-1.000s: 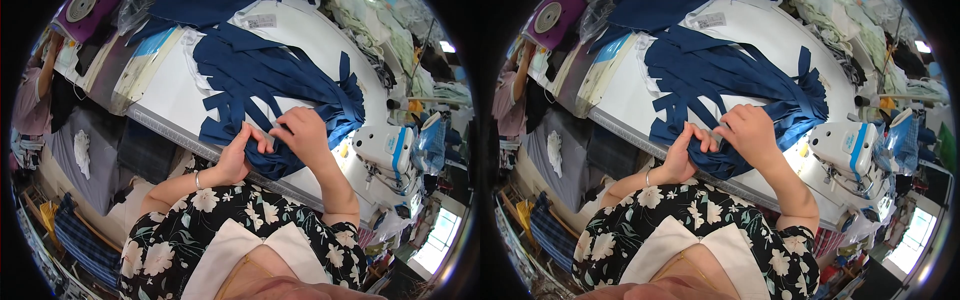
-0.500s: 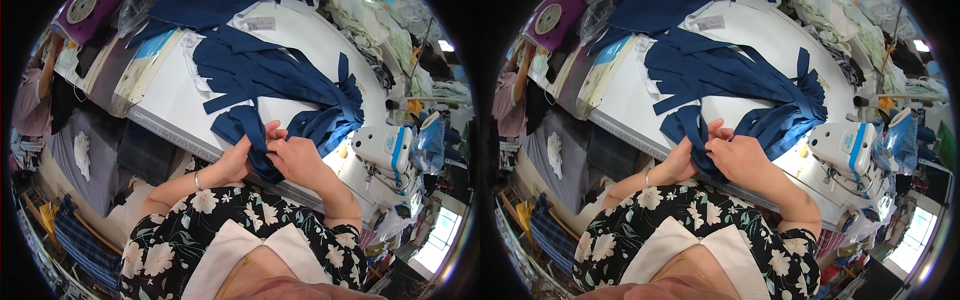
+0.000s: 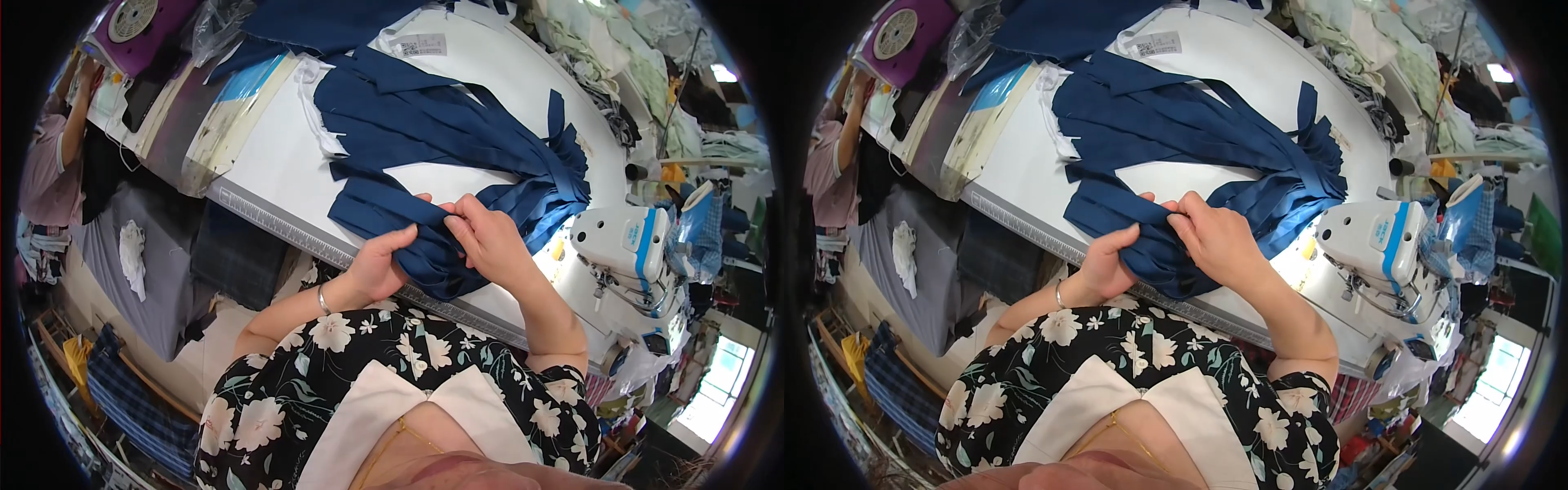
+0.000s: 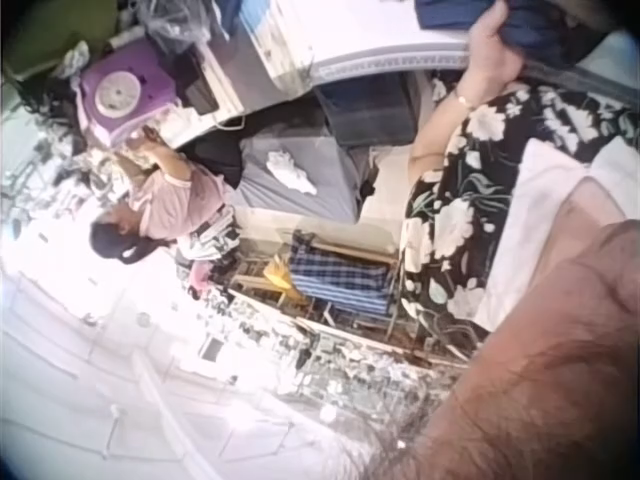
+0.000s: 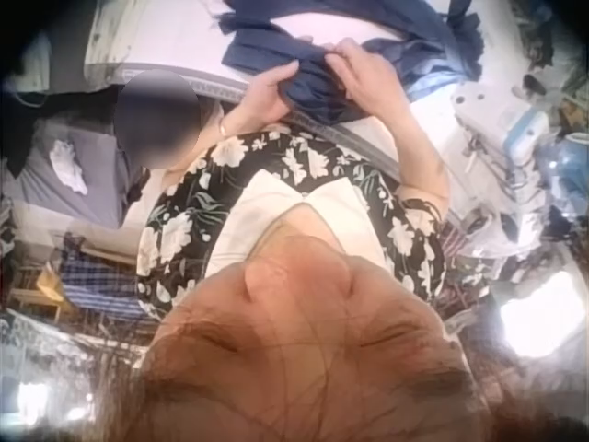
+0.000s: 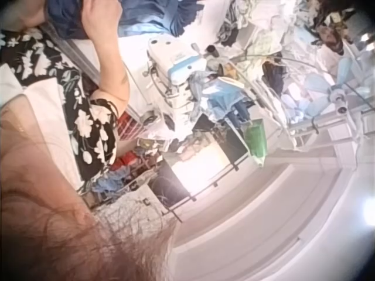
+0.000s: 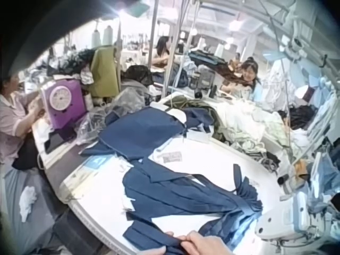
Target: Manually attaching metal buckles to blue fabric straps at a garment workshop bench.
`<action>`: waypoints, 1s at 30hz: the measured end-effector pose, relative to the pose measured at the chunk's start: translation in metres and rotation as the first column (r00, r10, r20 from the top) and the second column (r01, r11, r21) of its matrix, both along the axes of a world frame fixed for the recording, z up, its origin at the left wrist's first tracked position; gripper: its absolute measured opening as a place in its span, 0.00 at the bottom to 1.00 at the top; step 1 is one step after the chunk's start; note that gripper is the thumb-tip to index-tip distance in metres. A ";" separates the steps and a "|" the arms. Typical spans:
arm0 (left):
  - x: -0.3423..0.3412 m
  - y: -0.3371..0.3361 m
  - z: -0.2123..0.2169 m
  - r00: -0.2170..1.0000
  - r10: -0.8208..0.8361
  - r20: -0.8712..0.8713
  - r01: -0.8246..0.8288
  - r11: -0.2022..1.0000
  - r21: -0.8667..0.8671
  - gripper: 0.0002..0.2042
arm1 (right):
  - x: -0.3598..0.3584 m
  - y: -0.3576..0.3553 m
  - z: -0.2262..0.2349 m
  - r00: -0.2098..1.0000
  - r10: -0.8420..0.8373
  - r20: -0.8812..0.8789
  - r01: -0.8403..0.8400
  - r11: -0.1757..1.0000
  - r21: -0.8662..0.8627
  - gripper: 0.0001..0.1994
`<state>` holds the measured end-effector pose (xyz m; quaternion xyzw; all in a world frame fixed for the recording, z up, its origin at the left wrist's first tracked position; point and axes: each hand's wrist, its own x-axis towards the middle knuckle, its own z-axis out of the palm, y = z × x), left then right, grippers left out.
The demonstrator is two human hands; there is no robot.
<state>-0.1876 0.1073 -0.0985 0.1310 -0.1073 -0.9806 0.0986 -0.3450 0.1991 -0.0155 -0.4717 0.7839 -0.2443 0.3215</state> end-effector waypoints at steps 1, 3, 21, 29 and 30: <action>0.001 -0.001 0.000 1.000 -0.003 -0.030 0.004 0.999 0.050 0.27 | 0.000 0.000 -0.001 1.000 -0.001 -0.001 0.001 1.000 0.000 0.08; 0.001 0.000 0.012 0.998 0.026 -0.063 -0.025 0.999 0.021 0.25 | 0.001 -0.002 -0.003 0.969 0.080 -0.232 -0.097 0.993 -0.061 0.07; -0.007 0.004 -0.008 0.960 0.116 -0.255 -0.149 0.982 -0.115 0.19 | -0.128 -0.131 -0.055 0.656 -0.275 -0.703 -0.032 0.920 -0.390 0.07; -0.006 0.004 -0.009 0.967 0.120 -0.225 -0.151 0.981 -0.123 0.21 | -0.072 -0.133 -0.030 0.814 -0.075 -0.575 -0.084 0.966 -0.244 0.13; -0.006 0.003 -0.009 0.966 0.112 -0.232 -0.143 0.982 -0.123 0.21 | -0.071 -0.133 -0.030 0.813 -0.075 -0.578 -0.081 0.967 -0.240 0.13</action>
